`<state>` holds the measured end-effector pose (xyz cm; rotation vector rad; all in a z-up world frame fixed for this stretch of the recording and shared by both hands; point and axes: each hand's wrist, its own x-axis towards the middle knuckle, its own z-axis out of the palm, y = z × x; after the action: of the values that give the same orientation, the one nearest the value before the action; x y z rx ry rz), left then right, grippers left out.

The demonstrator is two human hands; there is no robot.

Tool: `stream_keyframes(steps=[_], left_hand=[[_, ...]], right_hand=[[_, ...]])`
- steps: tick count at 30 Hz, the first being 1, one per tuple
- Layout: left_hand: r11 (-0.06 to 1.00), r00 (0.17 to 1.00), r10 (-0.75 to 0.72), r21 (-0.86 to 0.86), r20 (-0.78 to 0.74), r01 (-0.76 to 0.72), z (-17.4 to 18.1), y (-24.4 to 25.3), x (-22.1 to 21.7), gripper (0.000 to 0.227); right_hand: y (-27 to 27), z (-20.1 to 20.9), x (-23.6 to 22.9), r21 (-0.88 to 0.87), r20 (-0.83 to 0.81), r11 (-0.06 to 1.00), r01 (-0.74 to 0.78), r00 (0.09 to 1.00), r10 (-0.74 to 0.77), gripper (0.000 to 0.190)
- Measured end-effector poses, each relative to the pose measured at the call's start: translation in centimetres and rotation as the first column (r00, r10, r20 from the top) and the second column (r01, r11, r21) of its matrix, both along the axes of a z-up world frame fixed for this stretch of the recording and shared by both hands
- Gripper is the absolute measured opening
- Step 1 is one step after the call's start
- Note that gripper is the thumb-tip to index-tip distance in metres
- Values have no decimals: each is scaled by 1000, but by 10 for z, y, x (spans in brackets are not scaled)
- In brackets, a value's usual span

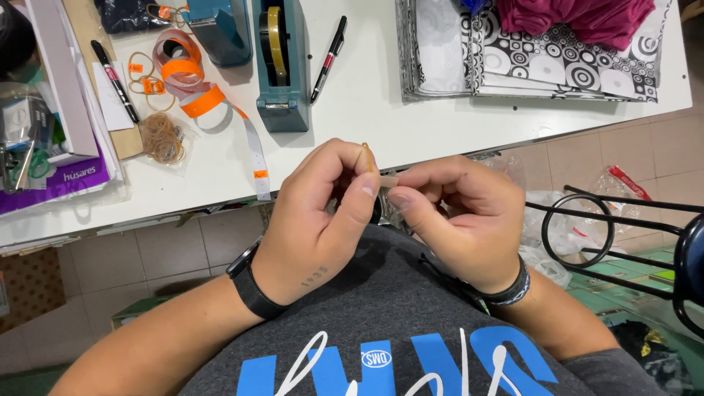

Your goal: Bundling pairs of pink socks together using rubber bands and attaching price tags

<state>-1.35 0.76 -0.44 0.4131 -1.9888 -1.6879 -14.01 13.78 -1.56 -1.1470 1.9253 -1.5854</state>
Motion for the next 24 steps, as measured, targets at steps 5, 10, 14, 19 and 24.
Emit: stream_keyframes(steps=[5,10,14,19,24], left_hand=[[1000,1000,7,-10,21,-7,1,1,0,19],[999,999,28,-46,28,-26,0,1,1,15],[1000,998,27,-12,55,-26,-2,2,-1,9],[999,995,11,50,96,-16,-4,4,-7,7],[975,996,-56,217,67,41,-13,8,-17,10]], right_hand=[[-1,2,0,4,9,1000,-9,1000,9,5],[0,1,-5,34,80,999,-35,996,32,6],[2,-3,-13,-16,60,987,-163,985,163,14],[4,-12,-23,-27,65,981,-194,978,196,15],[6,-17,-32,-100,205,948,-304,926,318,23]])
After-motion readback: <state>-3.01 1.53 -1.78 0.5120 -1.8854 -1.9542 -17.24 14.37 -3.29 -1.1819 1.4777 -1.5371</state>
